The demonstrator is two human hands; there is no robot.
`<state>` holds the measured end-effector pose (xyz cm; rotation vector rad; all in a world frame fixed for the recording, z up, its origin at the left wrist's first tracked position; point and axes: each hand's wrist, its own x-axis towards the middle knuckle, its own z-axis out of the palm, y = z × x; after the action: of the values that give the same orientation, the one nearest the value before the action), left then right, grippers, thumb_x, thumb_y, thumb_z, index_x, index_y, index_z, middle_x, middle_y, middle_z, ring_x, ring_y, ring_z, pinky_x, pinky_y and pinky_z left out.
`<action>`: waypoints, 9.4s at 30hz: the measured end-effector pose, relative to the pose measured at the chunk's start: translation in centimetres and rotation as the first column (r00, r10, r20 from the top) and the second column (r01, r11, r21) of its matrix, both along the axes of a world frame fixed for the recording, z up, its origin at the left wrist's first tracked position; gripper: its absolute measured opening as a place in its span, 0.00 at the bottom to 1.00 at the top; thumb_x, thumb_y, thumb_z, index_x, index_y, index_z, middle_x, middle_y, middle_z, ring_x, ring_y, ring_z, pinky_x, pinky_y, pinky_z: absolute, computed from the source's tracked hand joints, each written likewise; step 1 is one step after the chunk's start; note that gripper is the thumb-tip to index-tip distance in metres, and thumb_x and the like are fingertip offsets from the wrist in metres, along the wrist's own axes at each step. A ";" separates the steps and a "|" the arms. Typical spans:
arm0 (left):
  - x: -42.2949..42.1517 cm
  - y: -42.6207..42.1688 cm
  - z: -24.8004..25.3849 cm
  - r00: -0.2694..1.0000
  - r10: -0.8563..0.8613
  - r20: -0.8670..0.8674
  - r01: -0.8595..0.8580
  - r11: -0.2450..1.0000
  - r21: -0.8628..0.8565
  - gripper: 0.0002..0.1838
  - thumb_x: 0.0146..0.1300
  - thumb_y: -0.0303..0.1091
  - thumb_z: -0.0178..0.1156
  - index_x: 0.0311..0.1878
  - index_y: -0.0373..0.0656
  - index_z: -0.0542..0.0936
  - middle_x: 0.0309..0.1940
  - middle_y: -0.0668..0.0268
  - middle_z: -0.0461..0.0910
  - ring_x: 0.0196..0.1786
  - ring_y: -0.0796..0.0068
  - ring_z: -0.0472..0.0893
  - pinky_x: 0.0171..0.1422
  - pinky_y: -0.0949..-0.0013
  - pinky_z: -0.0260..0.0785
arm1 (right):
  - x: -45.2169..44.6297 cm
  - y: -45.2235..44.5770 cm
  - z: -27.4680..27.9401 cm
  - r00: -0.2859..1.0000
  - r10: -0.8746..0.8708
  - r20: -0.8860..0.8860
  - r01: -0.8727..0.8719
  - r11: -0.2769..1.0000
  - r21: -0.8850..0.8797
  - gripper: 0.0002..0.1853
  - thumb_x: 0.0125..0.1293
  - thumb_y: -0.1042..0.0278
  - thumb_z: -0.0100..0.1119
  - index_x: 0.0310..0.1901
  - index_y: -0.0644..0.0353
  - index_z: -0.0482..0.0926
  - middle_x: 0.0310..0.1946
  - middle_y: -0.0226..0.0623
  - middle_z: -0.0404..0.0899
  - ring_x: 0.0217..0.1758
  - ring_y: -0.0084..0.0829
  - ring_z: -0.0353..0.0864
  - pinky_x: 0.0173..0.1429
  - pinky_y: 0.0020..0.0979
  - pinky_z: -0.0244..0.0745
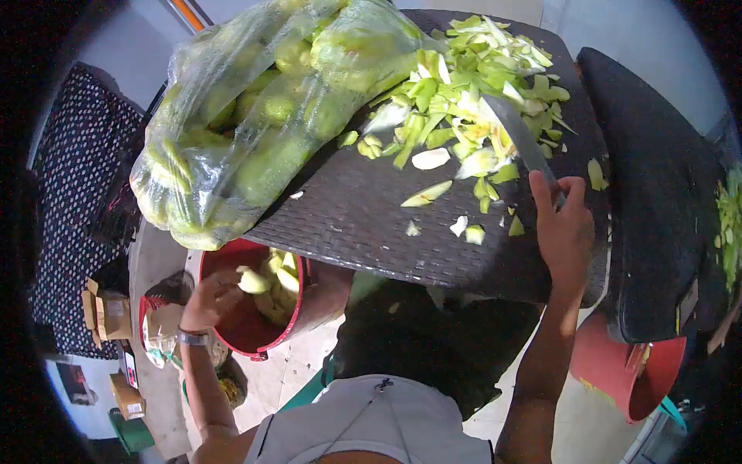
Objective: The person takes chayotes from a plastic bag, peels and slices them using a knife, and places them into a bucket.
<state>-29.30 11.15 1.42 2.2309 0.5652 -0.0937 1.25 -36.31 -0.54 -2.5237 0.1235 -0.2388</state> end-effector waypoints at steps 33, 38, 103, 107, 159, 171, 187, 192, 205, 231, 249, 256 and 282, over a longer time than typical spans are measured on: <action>34.9 7.1 11.0 0.825 -0.565 0.015 0.272 0.420 0.866 0.31 0.55 0.42 0.74 0.61 0.40 0.79 0.50 0.50 0.86 0.56 0.51 0.85 0.63 0.56 0.76 | -3.4 -1.1 -0.8 0.983 0.165 -0.085 -0.170 0.984 -0.053 0.38 0.58 0.32 0.73 0.53 0.61 0.76 0.38 0.45 0.88 0.43 0.51 0.90 0.52 0.50 0.81; 33.3 1.8 15.5 0.755 -0.183 0.629 0.159 0.983 0.094 0.36 0.62 0.54 0.72 0.64 0.39 0.76 0.56 0.53 0.84 0.56 0.53 0.84 0.67 0.47 0.73 | -2.3 -1.3 0.0 0.986 0.118 -0.120 -0.119 0.993 -0.001 0.35 0.57 0.32 0.74 0.45 0.62 0.81 0.36 0.48 0.87 0.41 0.48 0.89 0.49 0.47 0.80; 22.4 -23.0 -3.8 0.918 -0.068 0.392 0.398 0.142 -0.907 0.48 0.49 0.25 0.73 0.75 0.46 0.61 0.51 0.55 0.82 0.42 0.66 0.86 0.35 0.67 0.84 | -4.3 4.2 2.6 0.688 0.717 0.112 -0.723 0.691 0.020 0.52 0.62 0.43 0.75 0.79 0.59 0.59 0.22 0.52 0.77 0.30 0.58 0.83 0.37 0.44 0.76; 22.0 -22.6 -3.0 0.922 -0.137 0.361 0.383 0.207 -0.900 0.49 0.48 0.22 0.73 0.74 0.47 0.60 0.52 0.55 0.81 0.41 0.66 0.86 0.35 0.66 0.84 | -4.0 3.9 2.5 0.670 0.728 0.143 -0.741 0.668 0.069 0.52 0.62 0.42 0.74 0.80 0.58 0.59 0.22 0.52 0.77 0.29 0.56 0.83 0.37 0.43 0.76; 21.8 -20.2 -2.8 0.816 -0.202 0.542 0.514 0.683 -0.519 0.31 0.47 0.32 0.82 0.56 0.42 0.81 0.42 0.69 0.83 0.45 0.70 0.82 0.52 0.66 0.76 | -2.3 5.2 5.8 0.625 0.775 0.097 -0.779 0.610 0.144 0.23 0.57 0.52 0.76 0.33 0.66 0.76 0.21 0.40 0.78 0.23 0.32 0.77 0.33 0.35 0.73; 23.0 -19.9 -2.6 0.573 -0.218 0.790 0.537 0.828 -0.160 0.43 0.37 0.36 0.86 0.59 0.37 0.75 0.40 0.63 0.85 0.39 0.66 0.85 0.52 0.63 0.80 | 3.5 2.6 2.3 0.681 0.731 0.035 -0.721 0.662 0.205 0.26 0.75 0.46 0.58 0.32 0.67 0.79 0.26 0.44 0.79 0.32 0.40 0.79 0.45 0.40 0.73; 21.7 -20.8 -4.8 0.897 0.124 0.425 0.403 0.167 -0.900 0.35 0.62 0.33 0.74 0.70 0.43 0.70 0.58 0.59 0.81 0.52 0.67 0.85 0.44 0.59 0.86 | -4.9 7.3 3.4 0.647 0.695 0.315 -0.683 0.711 -0.166 0.34 0.58 0.38 0.77 0.45 0.60 0.71 0.24 0.35 0.84 0.27 0.40 0.87 0.35 0.40 0.82; 20.9 -20.3 -3.7 0.965 0.004 0.264 0.251 0.299 -0.921 0.33 0.58 0.27 0.74 0.66 0.40 0.73 0.51 0.59 0.84 0.44 0.67 0.87 0.40 0.62 0.83 | -2.2 6.4 1.5 0.615 0.741 0.270 -0.756 0.652 -0.065 0.33 0.57 0.36 0.77 0.38 0.59 0.70 0.22 0.35 0.84 0.24 0.42 0.87 0.30 0.42 0.81; 21.5 -20.0 -2.8 0.976 0.063 0.211 0.197 0.173 -0.965 0.30 0.61 0.29 0.71 0.66 0.37 0.71 0.45 0.57 0.83 0.35 0.64 0.85 0.38 0.63 0.82 | 4.0 3.5 1.1 0.883 0.403 -0.242 -0.401 0.914 0.058 0.33 0.74 0.34 0.56 0.48 0.65 0.83 0.28 0.48 0.80 0.37 0.39 0.81 0.49 0.39 0.77; 20.8 -19.5 -8.7 0.939 0.036 0.342 0.331 -0.362 -0.871 0.40 0.72 0.66 0.54 0.69 0.37 0.73 0.52 0.44 0.84 0.42 0.47 0.88 0.39 0.51 0.86 | -4.8 7.0 3.6 0.655 0.735 0.175 -0.755 0.642 0.130 0.26 0.55 0.55 0.81 0.34 0.62 0.70 0.22 0.43 0.80 0.27 0.49 0.85 0.33 0.40 0.77; 21.5 -19.2 -3.2 0.938 0.162 0.308 0.337 -0.211 -0.917 0.32 0.67 0.36 0.65 0.70 0.34 0.70 0.60 0.46 0.78 0.52 0.52 0.85 0.52 0.53 0.83 | 0.7 3.5 1.9 0.928 0.342 -0.148 -0.287 0.909 0.301 0.34 0.76 0.32 0.51 0.31 0.63 0.77 0.23 0.34 0.70 0.29 0.26 0.70 0.40 0.33 0.69; 21.3 -19.9 -2.3 0.914 0.273 0.300 0.362 -0.215 -0.907 0.34 0.64 0.38 0.68 0.70 0.36 0.69 0.55 0.50 0.82 0.55 0.52 0.84 0.57 0.52 0.81 | -0.7 4.0 0.9 0.906 0.413 -0.094 -0.352 0.858 0.374 0.30 0.78 0.38 0.53 0.33 0.63 0.77 0.22 0.32 0.69 0.27 0.23 0.67 0.35 0.32 0.67; 20.9 -22.8 -3.8 0.921 0.039 0.388 0.351 0.352 -0.868 0.52 0.54 0.29 0.81 0.76 0.37 0.56 0.62 0.56 0.77 0.63 0.63 0.80 0.69 0.57 0.75 | -6.7 4.9 4.6 0.775 0.626 0.083 -0.631 0.766 0.119 0.23 0.64 0.50 0.73 0.38 0.62 0.74 0.21 0.42 0.78 0.24 0.42 0.84 0.32 0.38 0.76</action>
<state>-8.39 -11.63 -2.35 1.0734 0.0061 -0.0873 -5.42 -31.37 4.08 -2.2636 -0.6991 0.0006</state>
